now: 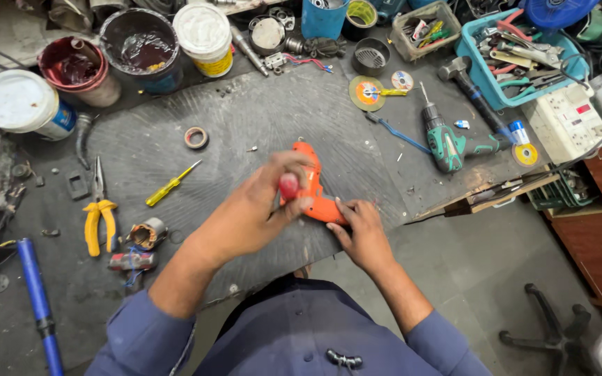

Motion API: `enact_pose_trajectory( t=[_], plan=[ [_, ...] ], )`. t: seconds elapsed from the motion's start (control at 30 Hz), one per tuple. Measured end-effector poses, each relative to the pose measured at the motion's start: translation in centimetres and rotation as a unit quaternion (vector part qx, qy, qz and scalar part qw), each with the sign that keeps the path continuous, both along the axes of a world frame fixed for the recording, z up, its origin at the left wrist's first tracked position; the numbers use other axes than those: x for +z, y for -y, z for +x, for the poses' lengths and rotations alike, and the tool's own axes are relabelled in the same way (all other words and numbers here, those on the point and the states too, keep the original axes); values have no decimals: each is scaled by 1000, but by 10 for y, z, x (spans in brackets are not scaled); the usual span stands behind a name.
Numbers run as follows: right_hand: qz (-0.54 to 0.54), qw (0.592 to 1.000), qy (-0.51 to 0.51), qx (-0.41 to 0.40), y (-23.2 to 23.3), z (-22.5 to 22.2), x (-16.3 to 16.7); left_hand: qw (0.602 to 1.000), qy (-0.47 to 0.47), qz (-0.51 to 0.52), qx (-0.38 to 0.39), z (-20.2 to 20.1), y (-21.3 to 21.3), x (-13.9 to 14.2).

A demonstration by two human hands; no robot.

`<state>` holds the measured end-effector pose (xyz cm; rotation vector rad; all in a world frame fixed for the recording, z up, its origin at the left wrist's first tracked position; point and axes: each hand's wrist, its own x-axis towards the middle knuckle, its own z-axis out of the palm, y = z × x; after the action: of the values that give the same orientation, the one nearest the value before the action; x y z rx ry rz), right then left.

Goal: The person repairs an orange power drill at a workbench. They handle the open drill housing and its internal motor parts, reposition the drill body, then use a red-handled screwdriver to work on screws on the drill, turning it and continuing to work on it by hand.

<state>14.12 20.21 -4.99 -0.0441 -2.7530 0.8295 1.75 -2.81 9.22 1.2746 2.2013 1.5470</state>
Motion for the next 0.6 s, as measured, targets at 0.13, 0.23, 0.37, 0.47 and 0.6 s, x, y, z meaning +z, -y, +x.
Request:
enact_pose_trajectory(
  t=[0.13, 0.23, 0.37, 0.47, 0.6],
  plan=[
    [-20, 998, 55, -29, 37, 18, 6, 991, 9, -39, 126, 16, 20, 13],
    [-37, 998, 12, -49, 60, 21, 11, 993, 26, -5, 111, 15, 27, 9],
    [-116, 986, 89, -84, 77, 19, 16, 987, -19, -6, 160, 5, 26, -11],
    [-115, 986, 85, -79, 86, 19, 18, 984, -8, 63, 166, 1, 25, -22],
    [-129, 984, 104, -73, 90, 22, 17, 977, 39, 131, 163, 4, 32, -25]
  ],
)
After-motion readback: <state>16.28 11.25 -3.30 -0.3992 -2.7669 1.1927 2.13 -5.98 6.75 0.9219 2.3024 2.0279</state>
